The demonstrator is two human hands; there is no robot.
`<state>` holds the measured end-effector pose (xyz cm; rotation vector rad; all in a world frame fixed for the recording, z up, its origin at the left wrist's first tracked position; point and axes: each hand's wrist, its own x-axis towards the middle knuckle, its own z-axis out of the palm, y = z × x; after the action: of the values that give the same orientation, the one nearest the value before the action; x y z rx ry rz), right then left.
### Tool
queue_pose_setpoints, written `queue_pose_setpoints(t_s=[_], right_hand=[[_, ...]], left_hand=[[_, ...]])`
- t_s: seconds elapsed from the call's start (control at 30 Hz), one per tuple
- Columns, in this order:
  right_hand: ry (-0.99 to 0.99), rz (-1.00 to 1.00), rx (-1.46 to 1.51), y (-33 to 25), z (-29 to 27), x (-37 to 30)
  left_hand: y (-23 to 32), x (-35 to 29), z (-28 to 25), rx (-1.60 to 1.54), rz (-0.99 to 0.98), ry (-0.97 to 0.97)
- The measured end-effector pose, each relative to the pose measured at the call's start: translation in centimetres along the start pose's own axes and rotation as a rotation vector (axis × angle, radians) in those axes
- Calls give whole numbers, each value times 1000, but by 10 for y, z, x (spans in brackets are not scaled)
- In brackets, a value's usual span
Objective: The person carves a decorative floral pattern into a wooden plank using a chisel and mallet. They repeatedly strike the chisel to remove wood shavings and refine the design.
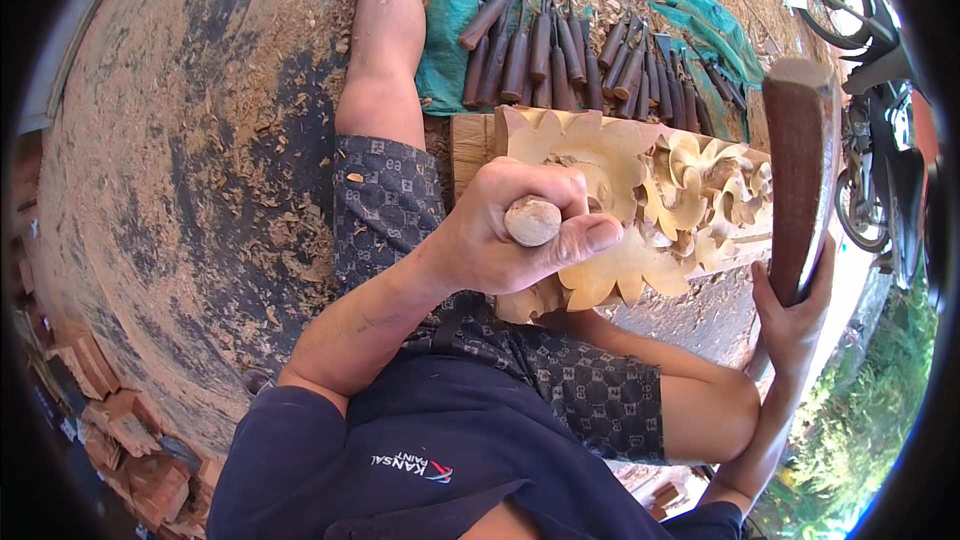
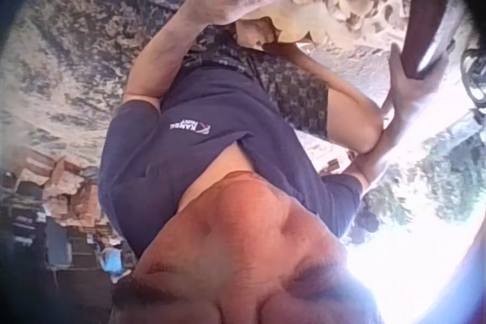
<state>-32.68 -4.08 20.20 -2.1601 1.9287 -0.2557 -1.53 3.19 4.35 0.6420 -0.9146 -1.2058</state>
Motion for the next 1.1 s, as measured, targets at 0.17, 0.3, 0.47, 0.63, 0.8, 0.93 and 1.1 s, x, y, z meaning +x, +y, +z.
queue_pose_setpoints(t_s=[0.17, 0.3, 0.47, 0.63, 0.8, 0.93, 1.1], right_hand=[[78, -153, 188, -25, -1, -4], [27, -188, 394, -39, -3, -11], [-416, -736, -37, -71, -2, 5], [70, -826, 80, -92, -35, 10], [195, -525, 652, -145, -74, -2], [-392, -747, -221, -107, 18, -1], [-184, -965, -252, -127, -17, 13]], left_hand=[[-3, -2, 13, 68, 57, 20], [-2, -5, 15, 173, 42, -81], [-33, -21, -8, 404, 147, -118], [-18, -4, 7, 344, -40, -112], [-15, -1, 12, 375, -73, -80], [-34, 4, 1, 539, 82, -246], [-51, -9, -15, 329, -74, -150]])
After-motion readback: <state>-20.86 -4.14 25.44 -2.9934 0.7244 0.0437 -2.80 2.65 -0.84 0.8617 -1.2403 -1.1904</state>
